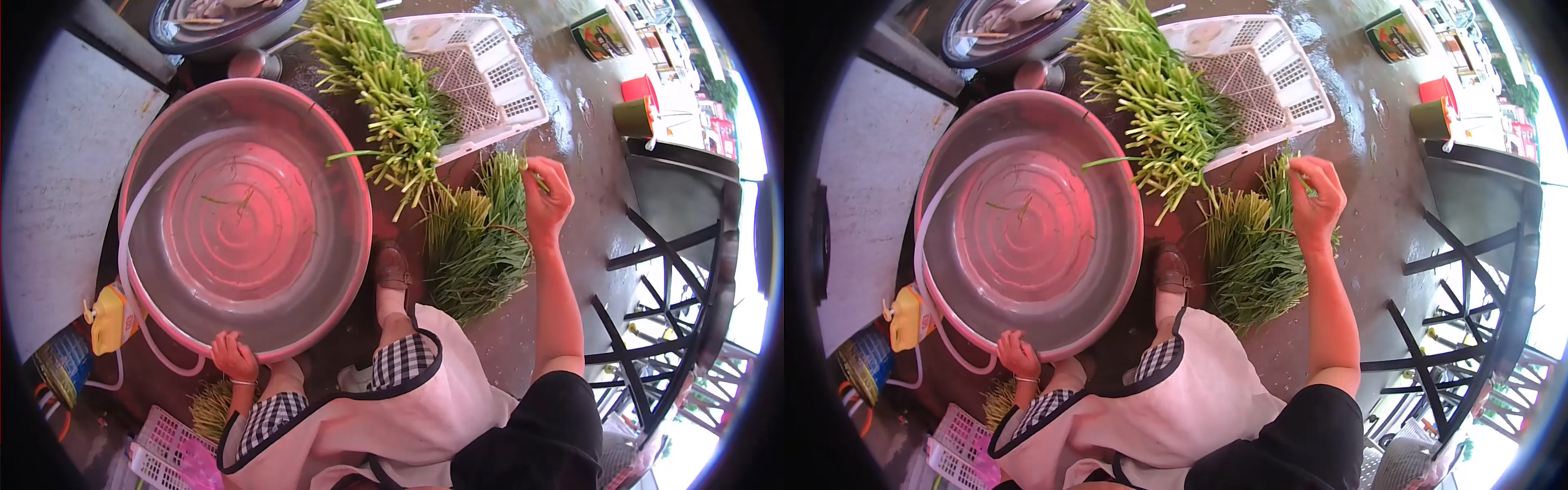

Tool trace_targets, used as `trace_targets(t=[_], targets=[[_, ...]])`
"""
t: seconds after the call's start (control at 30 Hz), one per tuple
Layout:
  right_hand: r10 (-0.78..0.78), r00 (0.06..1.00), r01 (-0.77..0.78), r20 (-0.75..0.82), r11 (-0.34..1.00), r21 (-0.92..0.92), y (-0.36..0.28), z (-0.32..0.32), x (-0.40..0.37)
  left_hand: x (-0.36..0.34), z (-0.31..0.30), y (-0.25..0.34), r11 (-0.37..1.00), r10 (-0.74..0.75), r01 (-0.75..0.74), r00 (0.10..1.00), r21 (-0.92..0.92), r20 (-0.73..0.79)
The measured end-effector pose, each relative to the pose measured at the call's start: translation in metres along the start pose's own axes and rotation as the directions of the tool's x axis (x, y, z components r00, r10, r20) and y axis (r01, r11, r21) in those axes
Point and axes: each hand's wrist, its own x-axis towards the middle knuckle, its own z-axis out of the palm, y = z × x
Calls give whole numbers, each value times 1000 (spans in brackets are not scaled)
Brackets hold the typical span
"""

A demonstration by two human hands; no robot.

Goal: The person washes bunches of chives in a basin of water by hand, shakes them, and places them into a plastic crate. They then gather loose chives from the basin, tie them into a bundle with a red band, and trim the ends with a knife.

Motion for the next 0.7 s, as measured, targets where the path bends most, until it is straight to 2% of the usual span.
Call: trace_targets(t=[0.03, 0.13, 0.3, 0.4, 0.43, 0.53, 0.6, 0.7], targets=[[-34, 999, 35, -34, 999, 33, -4, 4, 11, 1, -1, 2, 1000, 2, -2, 1000, 5, 0], [-51, 999, 51, 4, 994, 101, -15, 34, 34, 0, -2, 3, 1000, 0, 0, 1000, 8, 4], [-78, 971, 26, 227, 974, 225, -24, 101, 42, 1, -2, 2, 1000, -2, 2, 1000, 10, 22], [-145, 969, 101, 202, 972, 211, -22, 105, 30, 3, -5, 4, 1000, 0, 0, 1000, 4, 25], [-12, 972, -43, 235, 973, 227, -23, 97, 21, 1, -5, 3, 1000, -5, 5, 1000, 11, 21], [215, 954, -270, 208, 917, 292, 8, 67, -13, 0, 0, 0, 1000, 1, -2, 1000, 22, 16], [310, 929, -344, 204, 926, 158, 25, 26, -31, -1, 0, 0, 1000, 17, -18, 1000, 23, 20], [439, 892, -448, 111, 891, 76, 66, -38, -59, -5, 3, -6, 998, 12, -14, 999, 55, 37]])
